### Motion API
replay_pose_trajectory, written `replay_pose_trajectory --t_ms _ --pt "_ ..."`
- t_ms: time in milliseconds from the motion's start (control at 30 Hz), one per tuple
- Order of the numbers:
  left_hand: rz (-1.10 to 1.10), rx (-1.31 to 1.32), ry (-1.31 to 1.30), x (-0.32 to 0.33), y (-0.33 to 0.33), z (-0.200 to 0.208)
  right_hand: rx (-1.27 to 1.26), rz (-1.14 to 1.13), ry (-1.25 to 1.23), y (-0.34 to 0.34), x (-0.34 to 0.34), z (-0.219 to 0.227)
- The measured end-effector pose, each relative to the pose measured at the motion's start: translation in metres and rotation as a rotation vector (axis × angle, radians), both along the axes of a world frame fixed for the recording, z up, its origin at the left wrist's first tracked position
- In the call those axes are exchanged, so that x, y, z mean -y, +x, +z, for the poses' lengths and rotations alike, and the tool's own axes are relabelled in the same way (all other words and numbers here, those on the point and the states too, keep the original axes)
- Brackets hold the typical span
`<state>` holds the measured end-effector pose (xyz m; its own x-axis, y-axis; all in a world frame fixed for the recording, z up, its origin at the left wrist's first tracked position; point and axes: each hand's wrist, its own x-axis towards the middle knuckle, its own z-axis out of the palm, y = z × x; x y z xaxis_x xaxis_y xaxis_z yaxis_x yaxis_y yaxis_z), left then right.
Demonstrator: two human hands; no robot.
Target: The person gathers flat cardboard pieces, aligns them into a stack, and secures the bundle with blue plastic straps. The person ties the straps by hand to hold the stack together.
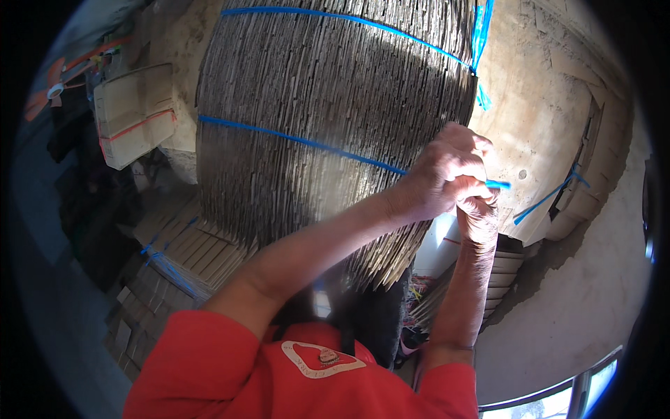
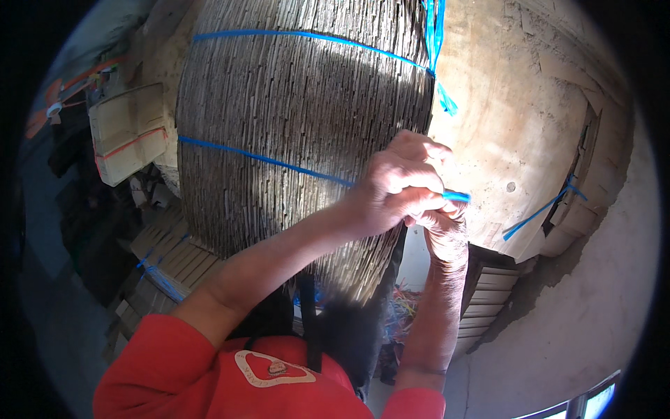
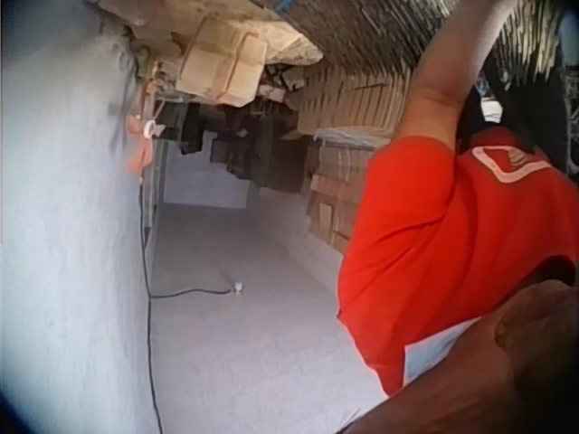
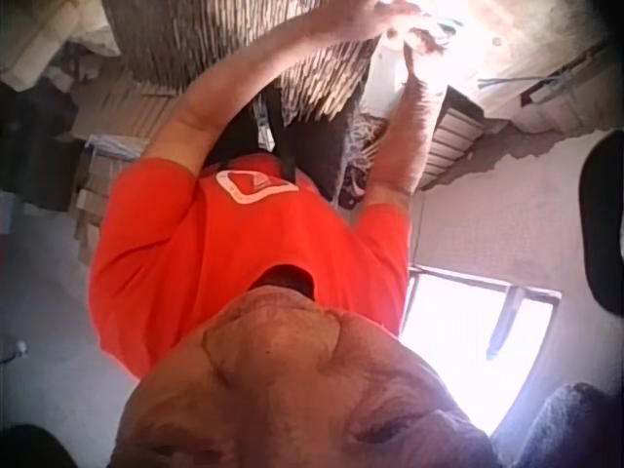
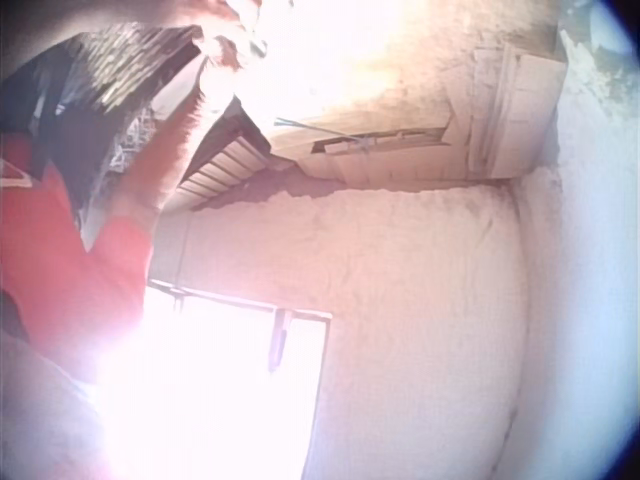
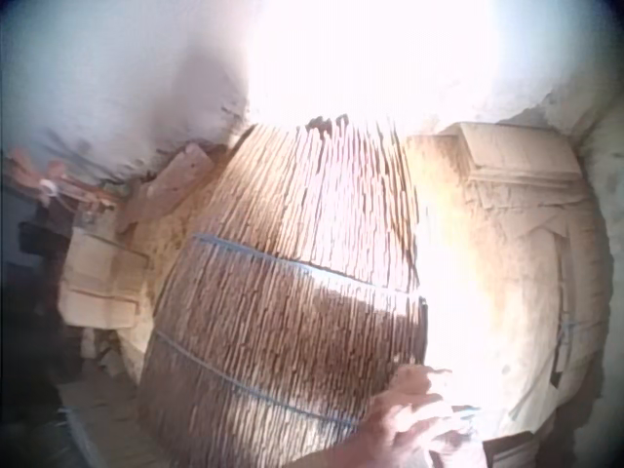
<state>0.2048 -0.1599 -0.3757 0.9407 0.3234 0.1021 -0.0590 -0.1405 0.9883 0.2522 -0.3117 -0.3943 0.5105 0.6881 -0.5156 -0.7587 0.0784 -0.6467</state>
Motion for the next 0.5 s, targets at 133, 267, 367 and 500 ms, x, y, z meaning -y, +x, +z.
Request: replay_pose_trajectory --t_ms 133,267,367,500 --pt "0.138 -0.357 -0.2 -0.025 -0.019 0.015 0.144 0.19 -0.038 0.016 -0.008 0.016" --pt "-0.238 -0.748 -0.325 -0.073 -0.035 0.025 0.284 0.257 -0.069 0.016 -0.017 0.026" --pt "-0.296 -0.774 -0.38 -0.079 -0.017 0.028 0.657 0.196 -0.178 0.001 -0.018 0.027" --pt "-0.506 -0.889 -0.61 -0.08 0.0 0.026 1.368 -0.029 -0.305 -0.02 -0.027 0.008"
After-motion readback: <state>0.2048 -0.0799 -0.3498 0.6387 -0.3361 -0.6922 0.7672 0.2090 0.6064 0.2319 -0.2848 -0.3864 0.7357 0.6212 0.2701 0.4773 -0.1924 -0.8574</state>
